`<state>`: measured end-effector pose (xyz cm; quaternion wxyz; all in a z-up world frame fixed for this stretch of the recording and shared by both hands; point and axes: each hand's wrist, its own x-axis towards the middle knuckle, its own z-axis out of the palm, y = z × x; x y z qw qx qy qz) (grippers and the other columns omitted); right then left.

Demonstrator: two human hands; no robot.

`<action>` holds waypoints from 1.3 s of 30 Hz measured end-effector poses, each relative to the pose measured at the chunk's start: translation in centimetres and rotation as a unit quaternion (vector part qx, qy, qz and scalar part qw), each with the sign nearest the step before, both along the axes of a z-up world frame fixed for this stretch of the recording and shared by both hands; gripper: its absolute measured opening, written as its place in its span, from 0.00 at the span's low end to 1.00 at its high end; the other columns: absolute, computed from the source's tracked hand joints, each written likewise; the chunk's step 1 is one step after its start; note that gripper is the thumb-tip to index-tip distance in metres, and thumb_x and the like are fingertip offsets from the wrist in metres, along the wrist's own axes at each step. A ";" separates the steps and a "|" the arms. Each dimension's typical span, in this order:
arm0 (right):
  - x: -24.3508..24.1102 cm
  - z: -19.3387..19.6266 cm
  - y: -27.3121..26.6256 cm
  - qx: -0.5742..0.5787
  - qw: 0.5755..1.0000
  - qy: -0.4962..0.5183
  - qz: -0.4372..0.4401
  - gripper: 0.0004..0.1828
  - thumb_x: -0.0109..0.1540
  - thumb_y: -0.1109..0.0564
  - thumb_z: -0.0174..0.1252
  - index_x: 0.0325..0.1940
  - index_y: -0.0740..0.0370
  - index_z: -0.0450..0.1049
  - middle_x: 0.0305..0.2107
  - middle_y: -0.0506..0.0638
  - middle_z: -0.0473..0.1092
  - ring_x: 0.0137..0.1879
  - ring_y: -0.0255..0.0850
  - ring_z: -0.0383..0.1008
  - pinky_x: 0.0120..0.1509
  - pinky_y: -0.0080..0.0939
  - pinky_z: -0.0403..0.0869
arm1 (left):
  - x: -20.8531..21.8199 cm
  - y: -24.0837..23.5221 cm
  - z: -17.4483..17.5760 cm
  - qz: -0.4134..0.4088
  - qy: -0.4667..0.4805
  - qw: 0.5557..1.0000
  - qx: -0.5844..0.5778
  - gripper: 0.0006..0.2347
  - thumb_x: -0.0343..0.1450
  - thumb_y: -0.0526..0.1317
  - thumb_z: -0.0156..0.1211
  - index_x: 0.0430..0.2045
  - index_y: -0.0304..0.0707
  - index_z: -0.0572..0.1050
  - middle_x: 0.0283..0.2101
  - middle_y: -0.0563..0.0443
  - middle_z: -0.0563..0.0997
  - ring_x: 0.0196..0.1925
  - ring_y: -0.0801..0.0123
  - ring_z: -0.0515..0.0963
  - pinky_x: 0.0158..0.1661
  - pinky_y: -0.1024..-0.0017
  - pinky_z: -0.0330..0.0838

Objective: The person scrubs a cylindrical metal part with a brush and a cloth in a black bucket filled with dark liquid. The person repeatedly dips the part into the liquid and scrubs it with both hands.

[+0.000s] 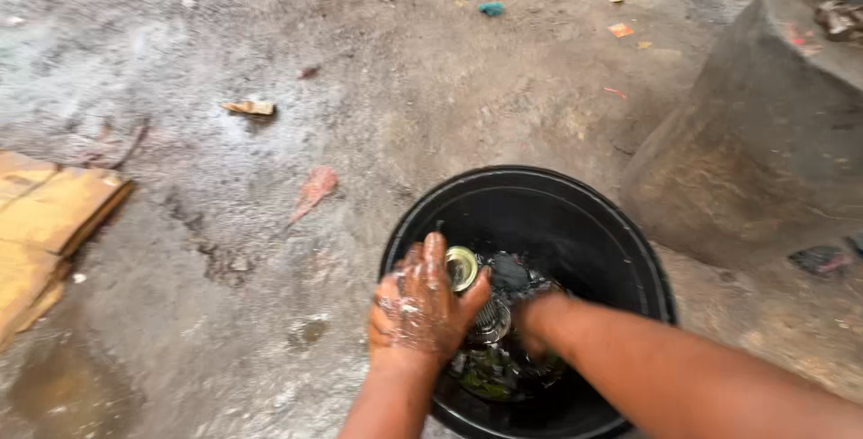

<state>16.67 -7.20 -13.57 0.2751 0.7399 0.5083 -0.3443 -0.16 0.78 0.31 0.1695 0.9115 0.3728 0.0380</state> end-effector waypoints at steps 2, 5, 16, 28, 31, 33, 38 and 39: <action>-1.8 -2.0 -0.8 -0.113 0.989 0.052 0.082 0.23 0.54 0.58 0.63 0.54 0.58 0.79 0.51 0.56 0.78 0.54 0.48 0.79 0.52 0.50 0.77 | -0.9 -0.3 -0.4 0.008 -0.022 1.000 -0.013 0.31 0.69 0.61 0.56 0.61 0.38 0.66 0.52 0.41 0.79 0.46 0.47 0.83 0.43 0.56 0.79; -0.1 -4.0 -0.7 -0.062 0.995 -0.035 0.075 0.20 0.57 0.54 0.64 0.53 0.55 0.81 0.51 0.53 0.79 0.56 0.45 0.79 0.55 0.47 0.77 | -0.8 -0.3 -0.6 0.005 0.006 1.000 -0.028 0.31 0.70 0.62 0.56 0.61 0.40 0.66 0.45 0.40 0.82 0.45 0.46 0.83 0.44 0.54 0.78; 2.0 -2.4 1.0 -0.094 0.985 -0.105 0.101 0.13 0.61 0.52 0.65 0.49 0.54 0.81 0.52 0.51 0.77 0.57 0.44 0.78 0.56 0.48 0.77 | -1.1 -0.1 1.8 0.010 0.001 0.997 -0.070 0.26 0.67 0.62 0.58 0.45 0.39 0.72 0.42 0.39 0.82 0.42 0.47 0.84 0.40 0.54 0.79; 1.5 -6.1 -1.8 -0.114 0.983 0.005 0.144 0.23 0.62 0.40 0.61 0.52 0.56 0.80 0.52 0.53 0.76 0.58 0.51 0.76 0.59 0.55 0.74 | -0.9 0.1 1.2 -0.023 0.000 0.999 -0.040 0.25 0.71 0.60 0.52 0.50 0.37 0.70 0.44 0.37 0.81 0.45 0.48 0.83 0.43 0.56 0.79; -1.9 -8.5 -3.6 -0.102 0.972 0.030 0.212 0.20 0.63 0.48 0.55 0.53 0.58 0.82 0.51 0.57 0.78 0.56 0.54 0.77 0.56 0.59 0.74 | -0.8 -0.2 1.0 -0.013 0.014 0.999 -0.035 0.27 0.72 0.61 0.48 0.57 0.40 0.67 0.44 0.39 0.81 0.44 0.50 0.84 0.40 0.57 0.79; -2.4 -6.7 -2.8 -0.122 0.980 0.080 0.136 0.19 0.63 0.49 0.55 0.53 0.57 0.80 0.50 0.57 0.78 0.54 0.53 0.78 0.55 0.57 0.75 | -0.6 -0.1 1.7 -0.009 0.038 0.998 -0.052 0.29 0.72 0.63 0.45 0.60 0.41 0.66 0.44 0.40 0.81 0.45 0.51 0.83 0.41 0.57 0.79; -2.1 3.7 -4.4 -0.019 0.975 0.219 -0.012 0.19 0.59 0.51 0.61 0.53 0.57 0.77 0.47 0.54 0.78 0.52 0.46 0.78 0.53 0.47 0.75 | 0.1 -0.2 1.8 0.008 0.075 0.992 -0.102 0.33 0.72 0.68 0.42 0.60 0.40 0.68 0.41 0.43 0.83 0.44 0.53 0.84 0.42 0.61 0.80; -1.6 5.8 -4.4 0.054 0.968 0.243 -0.024 0.20 0.57 0.51 0.64 0.52 0.58 0.78 0.46 0.52 0.78 0.52 0.43 0.77 0.54 0.43 0.74 | 0.4 -0.2 1.8 0.008 0.085 0.991 -0.103 0.32 0.72 0.67 0.43 0.60 0.40 0.68 0.41 0.43 0.84 0.44 0.54 0.84 0.41 0.61 0.80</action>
